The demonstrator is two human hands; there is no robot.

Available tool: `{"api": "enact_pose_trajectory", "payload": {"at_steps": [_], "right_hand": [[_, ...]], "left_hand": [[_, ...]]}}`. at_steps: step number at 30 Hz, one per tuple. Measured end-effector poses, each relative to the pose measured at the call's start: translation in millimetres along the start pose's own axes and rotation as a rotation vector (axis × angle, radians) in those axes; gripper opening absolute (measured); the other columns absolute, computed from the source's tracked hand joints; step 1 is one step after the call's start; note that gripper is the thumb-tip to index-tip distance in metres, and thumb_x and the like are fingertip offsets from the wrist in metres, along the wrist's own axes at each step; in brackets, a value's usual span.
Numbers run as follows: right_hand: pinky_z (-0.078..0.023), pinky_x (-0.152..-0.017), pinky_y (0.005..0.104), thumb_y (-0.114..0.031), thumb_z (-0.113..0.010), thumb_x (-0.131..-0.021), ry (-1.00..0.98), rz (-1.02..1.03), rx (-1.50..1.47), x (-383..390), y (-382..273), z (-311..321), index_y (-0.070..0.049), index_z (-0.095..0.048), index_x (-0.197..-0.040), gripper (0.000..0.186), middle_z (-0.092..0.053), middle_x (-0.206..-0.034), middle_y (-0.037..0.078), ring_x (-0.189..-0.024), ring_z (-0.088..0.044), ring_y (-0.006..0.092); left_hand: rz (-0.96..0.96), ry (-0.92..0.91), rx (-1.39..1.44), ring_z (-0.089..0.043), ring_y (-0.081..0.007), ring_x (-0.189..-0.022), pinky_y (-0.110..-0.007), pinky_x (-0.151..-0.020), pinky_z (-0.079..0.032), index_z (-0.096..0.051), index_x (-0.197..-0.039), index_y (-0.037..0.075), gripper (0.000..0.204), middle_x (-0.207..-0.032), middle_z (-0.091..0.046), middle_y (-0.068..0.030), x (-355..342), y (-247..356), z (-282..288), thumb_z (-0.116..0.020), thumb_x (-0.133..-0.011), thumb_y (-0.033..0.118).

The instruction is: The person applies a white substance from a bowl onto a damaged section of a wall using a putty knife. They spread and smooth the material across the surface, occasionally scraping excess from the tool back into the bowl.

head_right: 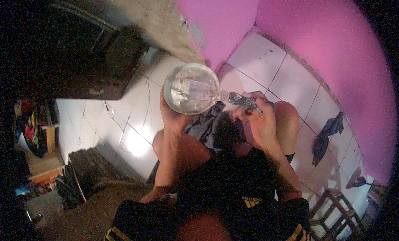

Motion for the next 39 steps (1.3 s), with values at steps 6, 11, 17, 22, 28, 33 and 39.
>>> {"api": "enact_pose_trajectory", "payload": {"at_steps": [6, 11, 17, 22, 28, 33, 39], "right_hand": [[-0.046, -0.067, 0.0319, -0.028, -0.044, -0.092, -0.119, -0.120, -0.167, 17, 8, -16, -0.001, -0.048, -0.124, 0.042, -0.064, -0.102, 0.023, -0.077, -0.062, 0.0225], [-0.046, -0.065, 0.0294, -0.021, -0.053, -0.088, -0.283, -0.224, -0.191, 24, 34, -35, 0.000, -0.042, -0.132, 0.050, -0.062, -0.104, 0.021, -0.071, -0.059, 0.0200], [-0.045, -0.067, 0.0319, -0.013, -0.054, -0.083, -0.356, -0.264, -0.199, 16, 52, -72, -0.003, -0.030, -0.137, 0.060, -0.051, -0.095, 0.011, -0.073, -0.055, 0.0192], [-0.042, -0.069, 0.0294, -0.028, -0.046, -0.094, -0.084, -0.068, -0.134, -16, 57, -39, -0.009, -0.036, -0.129, 0.040, -0.049, -0.090, 0.006, -0.074, -0.049, 0.0143], [-0.041, -0.067, 0.0262, -0.037, -0.038, -0.099, 0.108, -0.047, -0.198, -26, 80, -9, -0.012, -0.040, -0.127, 0.037, -0.049, -0.084, 0.001, -0.074, -0.048, 0.0114], [-0.042, -0.062, 0.0247, -0.039, -0.040, -0.098, 0.117, -0.042, -0.162, -28, 103, -19, -0.009, -0.044, -0.125, 0.041, -0.053, -0.082, 0.001, -0.068, -0.051, 0.0107], [-0.043, -0.070, 0.0246, -0.032, -0.038, -0.100, 0.130, -0.070, -0.131, -32, 131, -25, -0.007, -0.037, -0.135, 0.043, -0.053, -0.085, 0.001, -0.074, -0.050, 0.0096]], "left_hand": [[-0.143, 0.048, -0.091, -0.044, -0.0311, -0.121, -0.053, -0.103, -0.034, -0.047, -0.131, 0.013, 0.061, -0.133, -0.047, -0.0099, 1, 24, 16, -0.046, -0.086, 0.054], [-0.190, -0.007, -0.028, -0.042, -0.0294, -0.124, -0.051, -0.104, -0.033, -0.049, -0.129, 0.016, 0.057, -0.134, -0.046, -0.0061, 5, 36, 6, -0.049, -0.084, 0.051], [-0.287, -0.050, -0.069, -0.034, -0.0326, -0.130, -0.057, -0.107, -0.026, -0.045, -0.132, 0.014, 0.053, -0.139, -0.040, -0.0119, 5, 48, 2, -0.046, -0.089, 0.043], [-0.404, -0.011, -0.127, -0.031, -0.0356, -0.131, -0.065, -0.105, -0.021, -0.045, -0.133, 0.014, 0.053, -0.141, -0.037, -0.0129, 6, 56, 3, -0.048, -0.088, 0.042], [-0.437, 0.030, -0.227, -0.033, -0.0334, -0.131, -0.061, -0.104, -0.027, -0.044, -0.134, 0.016, 0.059, -0.141, -0.038, -0.0097, 9, 58, 5, -0.047, -0.085, 0.048], [-0.431, 0.014, -0.289, -0.035, -0.0313, -0.130, -0.057, -0.104, -0.030, -0.044, -0.134, 0.018, 0.061, -0.139, -0.040, -0.0080, 6, 59, 6, -0.047, -0.083, 0.052], [-0.481, 0.054, -0.347, -0.035, -0.0311, -0.130, -0.057, -0.104, -0.031, -0.044, -0.134, 0.018, 0.060, -0.139, -0.040, -0.0075, 10, 63, 2, -0.048, -0.084, 0.050]]}}
Point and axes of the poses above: each hand's wrist, its own x-axis away from the middle knuckle, its own z-axis out of the back of the hand, y = z × x, the point moved 10 cm from there along -x, towards the middle knuckle
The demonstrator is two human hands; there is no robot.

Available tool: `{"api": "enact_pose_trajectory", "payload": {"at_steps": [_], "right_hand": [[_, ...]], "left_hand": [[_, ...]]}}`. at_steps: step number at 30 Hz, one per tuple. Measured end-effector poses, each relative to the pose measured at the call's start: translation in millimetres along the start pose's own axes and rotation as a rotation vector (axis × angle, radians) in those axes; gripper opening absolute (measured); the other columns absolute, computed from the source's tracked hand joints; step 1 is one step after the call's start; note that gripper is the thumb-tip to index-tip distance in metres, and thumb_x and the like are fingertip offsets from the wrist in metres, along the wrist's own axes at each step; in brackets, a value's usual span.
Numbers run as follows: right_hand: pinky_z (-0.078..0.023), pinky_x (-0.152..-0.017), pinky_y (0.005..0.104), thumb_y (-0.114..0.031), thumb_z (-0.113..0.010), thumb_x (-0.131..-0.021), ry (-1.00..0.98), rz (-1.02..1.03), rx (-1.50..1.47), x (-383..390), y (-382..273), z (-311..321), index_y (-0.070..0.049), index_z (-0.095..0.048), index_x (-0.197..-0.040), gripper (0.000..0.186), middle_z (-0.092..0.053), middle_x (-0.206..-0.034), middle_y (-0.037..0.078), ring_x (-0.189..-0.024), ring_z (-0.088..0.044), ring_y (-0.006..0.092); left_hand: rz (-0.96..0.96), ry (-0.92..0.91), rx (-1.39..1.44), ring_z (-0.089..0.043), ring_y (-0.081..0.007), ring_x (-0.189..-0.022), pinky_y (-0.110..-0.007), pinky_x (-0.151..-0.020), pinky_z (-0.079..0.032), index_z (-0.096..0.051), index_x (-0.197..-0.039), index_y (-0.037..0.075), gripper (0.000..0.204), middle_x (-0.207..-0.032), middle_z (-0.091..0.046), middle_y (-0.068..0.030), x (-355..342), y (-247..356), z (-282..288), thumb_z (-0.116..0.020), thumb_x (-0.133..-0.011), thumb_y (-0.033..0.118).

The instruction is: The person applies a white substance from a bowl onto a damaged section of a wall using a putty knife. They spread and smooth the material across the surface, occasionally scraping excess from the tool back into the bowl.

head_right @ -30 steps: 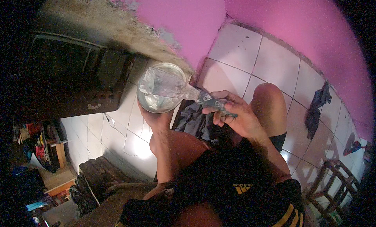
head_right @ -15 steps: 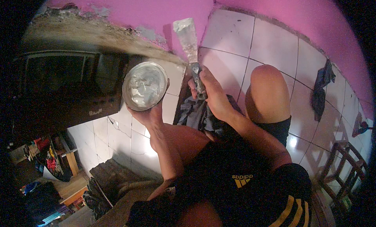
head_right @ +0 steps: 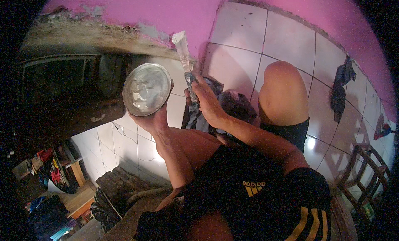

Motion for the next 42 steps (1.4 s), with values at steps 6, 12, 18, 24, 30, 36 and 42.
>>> {"api": "enact_pose_trajectory", "payload": {"at_steps": [6, 12, 18, 24, 30, 36, 42], "right_hand": [[-0.042, -0.072, 0.0249, -0.031, -0.037, -0.101, -0.050, -0.003, 0.010, -2, -3, -9, -0.007, -0.033, -0.139, 0.045, -0.051, -0.085, 0.002, -0.075, -0.048, 0.0095], [-0.041, -0.070, 0.0251, -0.029, -0.037, -0.101, -0.081, 0.008, 0.150, 1, -16, -14, -0.004, -0.036, -0.136, 0.043, -0.050, -0.083, 0.002, -0.075, -0.047, 0.0093], [-0.042, -0.063, 0.0239, -0.025, -0.037, -0.101, -0.068, 0.065, 0.254, 3, -28, -12, -0.003, -0.038, -0.135, 0.041, -0.050, -0.081, 0.001, -0.071, -0.047, 0.0092], [-0.042, -0.062, 0.0229, -0.024, -0.040, -0.101, -0.052, 0.011, 0.289, 0, -32, 1, -0.004, -0.038, -0.137, 0.042, -0.052, -0.082, 0.001, -0.070, -0.047, 0.0083], [-0.042, -0.062, 0.0222, -0.024, -0.041, -0.101, -0.053, -0.012, 0.403, 0, -44, 1, -0.004, -0.040, -0.135, 0.040, -0.052, -0.082, 0.000, -0.069, -0.047, 0.0081], [-0.042, -0.063, 0.0224, -0.022, -0.038, -0.101, -0.051, 0.005, 0.367, 5, -56, -12, -0.005, -0.041, -0.134, 0.037, -0.051, -0.082, 0.000, -0.071, -0.047, 0.0086], [-0.041, -0.067, 0.0219, -0.017, -0.040, -0.100, -0.072, -0.011, 0.336, 6, -52, -23, -0.005, -0.042, -0.136, 0.038, -0.053, -0.086, 0.002, -0.073, -0.048, 0.0090]], "left_hand": [[-0.010, -0.024, 0.103, -0.030, -0.0354, -0.132, -0.064, -0.103, -0.028, -0.043, -0.133, 0.013, 0.055, -0.140, -0.035, -0.0138, -4, 2, 8, -0.047, -0.086, 0.041], [0.054, -0.028, 0.185, -0.030, -0.0345, -0.132, -0.063, -0.104, -0.026, -0.045, -0.132, 0.015, 0.054, -0.141, -0.035, -0.0122, -3, -3, 4, -0.048, -0.086, 0.043], [0.135, -0.015, 0.131, -0.033, -0.0339, -0.130, -0.060, -0.104, -0.028, -0.045, -0.132, 0.017, 0.057, -0.139, -0.038, -0.0108, -1, -14, -4, -0.049, -0.084, 0.048], [0.271, -0.036, 0.121, -0.037, -0.0337, -0.127, -0.059, -0.102, -0.030, -0.045, -0.131, 0.017, 0.059, -0.137, -0.041, -0.0098, 0, -35, -17, -0.046, -0.084, 0.052], [0.292, -0.022, 0.115, -0.038, -0.0326, -0.127, -0.058, -0.102, -0.031, -0.045, -0.131, 0.017, 0.059, -0.136, -0.042, -0.0092, -4, -49, -16, -0.041, -0.085, 0.053], [0.294, -0.058, 0.087, -0.040, -0.0292, -0.125, -0.054, -0.103, -0.031, -0.044, -0.133, 0.018, 0.064, -0.134, -0.043, -0.0058, -7, -54, -19, -0.037, -0.084, 0.060], [0.323, -0.062, 0.156, -0.043, -0.0297, -0.122, -0.051, -0.101, -0.034, -0.045, -0.131, 0.014, 0.062, -0.131, -0.046, -0.0077, -11, -60, -15, -0.036, -0.085, 0.056]]}}
Point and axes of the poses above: each hand's wrist, its own x-axis away from the middle knuckle, its own z-axis out of the back of the hand, y = z × x, the point moved 10 cm from there along -x, towards the middle knuckle
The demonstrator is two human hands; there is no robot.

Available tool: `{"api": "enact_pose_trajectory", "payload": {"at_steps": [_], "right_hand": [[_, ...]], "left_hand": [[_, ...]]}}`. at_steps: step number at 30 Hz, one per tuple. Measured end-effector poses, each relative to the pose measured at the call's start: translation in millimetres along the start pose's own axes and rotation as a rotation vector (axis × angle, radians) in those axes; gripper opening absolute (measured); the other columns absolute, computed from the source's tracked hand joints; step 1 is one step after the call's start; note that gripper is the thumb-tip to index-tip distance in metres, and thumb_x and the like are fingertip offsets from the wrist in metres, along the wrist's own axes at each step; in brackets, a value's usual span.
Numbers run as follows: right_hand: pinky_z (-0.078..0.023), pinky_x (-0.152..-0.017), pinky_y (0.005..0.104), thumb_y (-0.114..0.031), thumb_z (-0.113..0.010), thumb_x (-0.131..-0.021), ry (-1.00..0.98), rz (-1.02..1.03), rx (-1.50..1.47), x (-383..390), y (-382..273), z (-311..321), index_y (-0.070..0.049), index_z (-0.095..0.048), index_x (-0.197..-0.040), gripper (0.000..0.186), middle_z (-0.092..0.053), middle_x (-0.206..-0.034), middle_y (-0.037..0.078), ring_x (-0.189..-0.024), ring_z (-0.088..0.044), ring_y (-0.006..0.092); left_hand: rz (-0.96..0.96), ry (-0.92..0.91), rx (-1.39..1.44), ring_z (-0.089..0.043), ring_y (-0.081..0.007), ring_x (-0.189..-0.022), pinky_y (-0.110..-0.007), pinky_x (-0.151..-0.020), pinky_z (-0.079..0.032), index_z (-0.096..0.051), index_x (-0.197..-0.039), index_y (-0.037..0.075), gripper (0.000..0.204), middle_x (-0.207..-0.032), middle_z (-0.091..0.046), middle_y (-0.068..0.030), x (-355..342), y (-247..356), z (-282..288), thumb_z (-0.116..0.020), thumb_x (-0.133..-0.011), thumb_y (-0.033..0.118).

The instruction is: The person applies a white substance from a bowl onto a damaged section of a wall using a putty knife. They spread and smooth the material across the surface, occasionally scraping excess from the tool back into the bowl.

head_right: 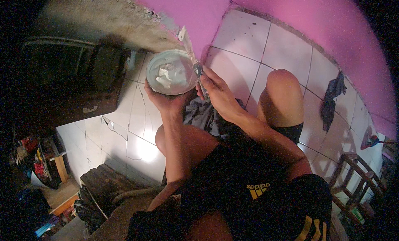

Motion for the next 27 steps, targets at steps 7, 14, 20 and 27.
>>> {"api": "enact_pose_trajectory", "payload": {"at_steps": [7, 14, 20, 27], "right_hand": [[-0.041, -0.068, 0.0235, -0.018, -0.040, -0.099, 0.071, -0.024, -0.004, 1, 6, -6, -0.006, -0.040, -0.136, 0.039, -0.053, -0.086, 0.002, -0.073, -0.048, 0.0106], [-0.043, -0.070, 0.0248, -0.019, -0.045, -0.098, 0.132, -0.066, -0.027, 3, 7, -15, -0.006, -0.041, -0.134, 0.039, -0.055, -0.085, 0.003, -0.074, -0.050, 0.0116], [-0.046, -0.062, 0.0266, -0.020, -0.049, -0.097, 0.101, -0.019, 0.079, -2, -19, -35, -0.003, -0.048, -0.116, 0.026, -0.057, -0.080, 0.005, -0.067, -0.054, 0.0127], [-0.049, -0.057, 0.0320, -0.021, -0.051, -0.095, 0.026, -0.085, 0.120, -2, -43, -59, -0.003, -0.050, -0.105, 0.020, -0.057, -0.083, 0.008, -0.066, -0.058, 0.0169]], "left_hand": [[-0.051, 0.015, 0.037, -0.046, -0.0320, -0.117, -0.052, -0.094, -0.039, -0.046, -0.128, 0.013, 0.061, -0.126, -0.048, -0.0106, -3, 5, 4, -0.035, -0.084, 0.054], [0.019, 0.039, 0.098, -0.057, -0.0334, -0.093, -0.051, -0.073, -0.048, -0.048, -0.123, 0.010, 0.067, -0.110, -0.056, -0.0135, -11, -3, 13, -0.029, -0.084, 0.060], [0.103, -0.005, 0.072, -0.051, -0.0289, -0.046, -0.038, -0.031, -0.039, -0.052, -0.112, 0.006, 0.074, -0.078, -0.059, -0.0163, -2, -10, -7, -0.021, -0.083, 0.066], [0.085, -0.024, 0.131, -0.046, -0.0246, -0.037, -0.032, -0.027, -0.035, -0.055, -0.103, 0.008, 0.068, -0.064, -0.056, -0.0153, -17, -16, 6, -0.024, -0.084, 0.066]]}}
Point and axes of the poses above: each hand's wrist, its own x-axis away from the middle knuckle, its own z-axis out of the back of the hand, y = z × x, the point moved 10 cm from there along -x, towards the middle knuckle
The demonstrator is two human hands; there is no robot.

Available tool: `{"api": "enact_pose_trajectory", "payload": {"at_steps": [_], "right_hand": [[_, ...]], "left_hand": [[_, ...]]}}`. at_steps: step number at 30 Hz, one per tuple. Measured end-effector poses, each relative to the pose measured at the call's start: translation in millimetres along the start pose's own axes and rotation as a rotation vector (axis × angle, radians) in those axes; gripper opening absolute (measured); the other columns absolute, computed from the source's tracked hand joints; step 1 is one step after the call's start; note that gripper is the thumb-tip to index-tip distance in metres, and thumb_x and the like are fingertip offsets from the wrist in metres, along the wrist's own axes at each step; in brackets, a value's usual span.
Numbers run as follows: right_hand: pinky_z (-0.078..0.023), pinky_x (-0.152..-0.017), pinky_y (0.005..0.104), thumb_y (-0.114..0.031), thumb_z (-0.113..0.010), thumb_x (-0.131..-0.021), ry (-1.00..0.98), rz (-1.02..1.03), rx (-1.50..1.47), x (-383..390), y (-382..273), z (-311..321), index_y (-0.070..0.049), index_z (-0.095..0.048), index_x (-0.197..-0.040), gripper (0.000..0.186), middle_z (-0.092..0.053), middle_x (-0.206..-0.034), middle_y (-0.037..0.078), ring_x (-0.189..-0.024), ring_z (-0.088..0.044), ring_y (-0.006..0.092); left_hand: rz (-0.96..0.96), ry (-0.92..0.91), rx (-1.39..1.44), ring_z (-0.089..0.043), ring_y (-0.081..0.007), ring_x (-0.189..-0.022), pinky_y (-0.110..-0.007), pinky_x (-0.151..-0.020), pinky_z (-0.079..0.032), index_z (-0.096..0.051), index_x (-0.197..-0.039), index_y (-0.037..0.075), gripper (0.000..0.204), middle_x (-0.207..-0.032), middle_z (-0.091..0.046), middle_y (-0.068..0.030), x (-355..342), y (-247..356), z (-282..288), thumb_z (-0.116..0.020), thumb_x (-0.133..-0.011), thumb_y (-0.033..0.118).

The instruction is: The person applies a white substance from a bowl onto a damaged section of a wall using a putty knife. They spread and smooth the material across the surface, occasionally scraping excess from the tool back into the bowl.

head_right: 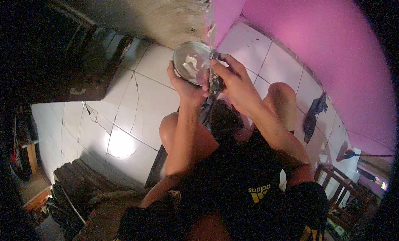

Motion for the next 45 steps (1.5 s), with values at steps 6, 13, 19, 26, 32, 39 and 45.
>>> {"api": "enact_pose_trajectory", "payload": {"at_steps": [6, 13, 19, 26, 32, 39, 45], "right_hand": [[-0.050, -0.058, 0.0312, -0.023, -0.053, -0.094, -0.039, -0.048, 0.069, -7, -16, 0, -0.003, -0.051, -0.103, 0.022, -0.058, -0.084, 0.008, -0.066, -0.057, 0.0161], [-0.056, -0.062, 0.0242, -0.019, -0.053, -0.093, -0.155, -0.197, -0.169, -30, -54, 14, 0.004, -0.049, -0.102, 0.024, -0.059, -0.087, 0.013, -0.070, -0.059, 0.0156], [-0.058, -0.082, 0.0269, -0.012, -0.052, -0.092, -0.253, -0.281, -0.372, -43, -72, 13, 0.010, -0.049, -0.103, 0.025, -0.060, -0.096, 0.020, -0.088, -0.064, 0.0252], [-0.058, -0.082, 0.0264, -0.013, -0.046, -0.095, -0.254, -0.287, -0.351, -60, -83, 7, 0.014, -0.049, -0.103, 0.028, -0.059, -0.098, 0.022, -0.092, -0.065, 0.0258], [-0.059, -0.081, 0.0260, -0.012, -0.044, -0.095, -0.400, -0.367, -0.413, -48, -93, 2, 0.015, -0.046, -0.105, 0.029, -0.057, -0.101, 0.021, -0.089, -0.064, 0.0214], [-0.059, -0.071, 0.0252, -0.012, -0.041, -0.096, -0.314, -0.494, -0.747, -14, -84, 16, 0.013, -0.037, -0.113, 0.031, -0.051, -0.090, 0.013, -0.073, -0.059, 0.0171], [-0.051, -0.055, 0.0209, -0.016, -0.044, -0.095, -0.259, -0.336, -0.509, 14, -62, 60, 0.010, -0.037, -0.124, 0.039, -0.050, -0.082, 0.006, -0.059, -0.050, 0.0086]], "left_hand": [[-0.041, 0.027, 0.079, -0.053, -0.0260, -0.064, -0.040, -0.050, -0.040, -0.053, -0.110, 0.010, 0.064, -0.086, -0.058, -0.0121, -10, -1, 10, -0.030, -0.084, 0.064], [-0.063, -0.001, 0.071, -0.049, -0.0235, -0.112, -0.044, -0.098, -0.036, -0.051, -0.124, 0.013, 0.062, -0.121, -0.054, -0.0044, -2, 2, 2, -0.038, -0.085, 0.060], [-0.076, -0.013, 0.061, -0.047, -0.0253, -0.116, -0.047, -0.101, -0.034, -0.050, -0.126, 0.014, 0.063, -0.126, -0.051, -0.0050, -5, 1, 4, -0.039, -0.085, 0.059], [-0.069, 0.014, 0.073, -0.048, -0.0255, -0.115, -0.047, -0.101, -0.034, -0.050, -0.126, 0.013, 0.062, -0.125, -0.052, -0.0058, -4, 1, 4, -0.039, -0.085, 0.059], [-0.064, -0.016, 0.092, -0.046, -0.0271, -0.117, -0.048, -0.102, -0.033, -0.048, -0.128, 0.013, 0.063, -0.127, -0.051, -0.0072, -5, 1, 2, -0.038, -0.085, 0.058], [-0.031, -0.036, 0.117, -0.048, -0.0234, -0.114, -0.041, -0.099, -0.037, -0.050, -0.126, 0.013, 0.064, -0.126, -0.051, -0.0042, -5, -3, 1, -0.042, -0.084, 0.060], [-0.056, 0.036, 0.068, -0.045, -0.0299, -0.118, -0.050, -0.101, -0.034, -0.047, -0.130, 0.012, 0.064, -0.129, -0.049, -0.0082, -1, 1, 5, -0.033, -0.087, 0.057]]}}
Point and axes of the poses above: each hand's wrist, its own x-axis away from the middle knuckle, its own z-axis out of the back of the hand, y = z × x, the point moved 10 cm from there along -x, towards the middle knuckle
